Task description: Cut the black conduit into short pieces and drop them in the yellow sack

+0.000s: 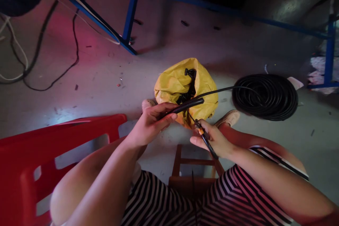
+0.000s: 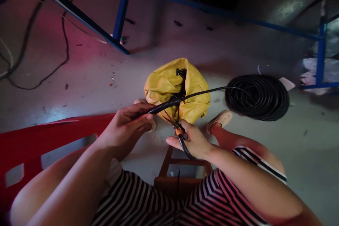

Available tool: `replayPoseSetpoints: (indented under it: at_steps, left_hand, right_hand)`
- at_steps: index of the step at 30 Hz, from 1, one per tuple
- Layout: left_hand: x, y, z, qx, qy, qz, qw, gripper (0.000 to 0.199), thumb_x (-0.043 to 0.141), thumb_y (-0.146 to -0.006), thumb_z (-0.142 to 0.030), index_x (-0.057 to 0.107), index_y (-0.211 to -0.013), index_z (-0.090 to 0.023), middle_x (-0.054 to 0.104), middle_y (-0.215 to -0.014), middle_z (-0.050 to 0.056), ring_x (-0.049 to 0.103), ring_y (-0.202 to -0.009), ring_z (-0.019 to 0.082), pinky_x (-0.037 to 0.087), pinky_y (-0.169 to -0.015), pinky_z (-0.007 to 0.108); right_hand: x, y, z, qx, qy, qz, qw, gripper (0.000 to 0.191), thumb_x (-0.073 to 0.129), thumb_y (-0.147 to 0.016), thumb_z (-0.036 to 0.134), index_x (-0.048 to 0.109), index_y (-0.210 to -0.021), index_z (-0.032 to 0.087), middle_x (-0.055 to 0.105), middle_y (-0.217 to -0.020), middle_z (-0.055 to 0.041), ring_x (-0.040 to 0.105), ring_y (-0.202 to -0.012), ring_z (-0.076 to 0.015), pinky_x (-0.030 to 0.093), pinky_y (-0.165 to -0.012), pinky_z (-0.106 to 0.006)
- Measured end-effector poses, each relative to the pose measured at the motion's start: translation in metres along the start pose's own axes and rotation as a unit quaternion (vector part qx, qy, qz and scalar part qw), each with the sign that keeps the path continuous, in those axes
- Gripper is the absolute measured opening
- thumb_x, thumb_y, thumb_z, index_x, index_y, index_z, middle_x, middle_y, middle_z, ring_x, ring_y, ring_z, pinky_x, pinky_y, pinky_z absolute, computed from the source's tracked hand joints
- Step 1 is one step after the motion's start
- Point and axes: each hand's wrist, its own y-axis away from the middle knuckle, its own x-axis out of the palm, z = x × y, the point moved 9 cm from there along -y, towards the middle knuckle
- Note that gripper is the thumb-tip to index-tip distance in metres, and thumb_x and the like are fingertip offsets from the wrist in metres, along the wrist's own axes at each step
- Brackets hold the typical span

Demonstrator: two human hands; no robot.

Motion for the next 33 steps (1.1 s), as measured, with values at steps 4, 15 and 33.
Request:
replayPoseSetpoints:
  at_steps: [4, 15, 33]
  left_hand:
    - [0.003, -0.001, -0.006, 0.014, -0.011, 0.005, 1.000, 0.036, 0.078, -0.089, -0.041, 0.077, -0.114, -0.015, 0.072, -0.096, 0.009, 0.062, -0.073, 0.017, 0.052, -0.058, 0.026]
    - [0.009, 0.000, -0.005, 0.025, -0.021, 0.007, 0.999, 0.032, 0.075, -0.092, -0.037, 0.076, -0.116, -0.015, 0.075, -0.107, 0.011, 0.070, -0.087, 0.020, 0.055, -0.064, 0.026]
    - [0.014, 0.005, -0.010, 0.045, -0.105, -0.010, 0.993, 0.034, 0.071, -0.094, -0.038, 0.075, -0.119, -0.016, 0.077, -0.097, 0.010, 0.072, -0.088, 0.022, 0.061, -0.075, 0.033]
  right_hand:
    - [-0.007, -0.001, -0.001, 0.002, 0.021, -0.024, 0.999, 0.043, 0.072, -0.087, 0.059, 0.050, -0.089, 0.022, 0.050, -0.079, 0.0022, 0.045, -0.072, -0.0148, 0.037, -0.067, -0.028]
    - [-0.013, -0.001, -0.004, 0.026, -0.017, -0.037, 0.999, 0.044, 0.069, -0.088, 0.061, 0.050, -0.092, 0.022, 0.050, -0.081, 0.0017, 0.046, -0.075, -0.0156, 0.040, -0.073, -0.029]
    - [-0.013, -0.004, -0.003, 0.018, -0.060, -0.044, 0.997, 0.043, 0.069, -0.089, 0.060, 0.049, -0.088, 0.022, 0.045, -0.082, 0.0016, 0.042, -0.076, -0.0160, 0.035, -0.073, -0.031]
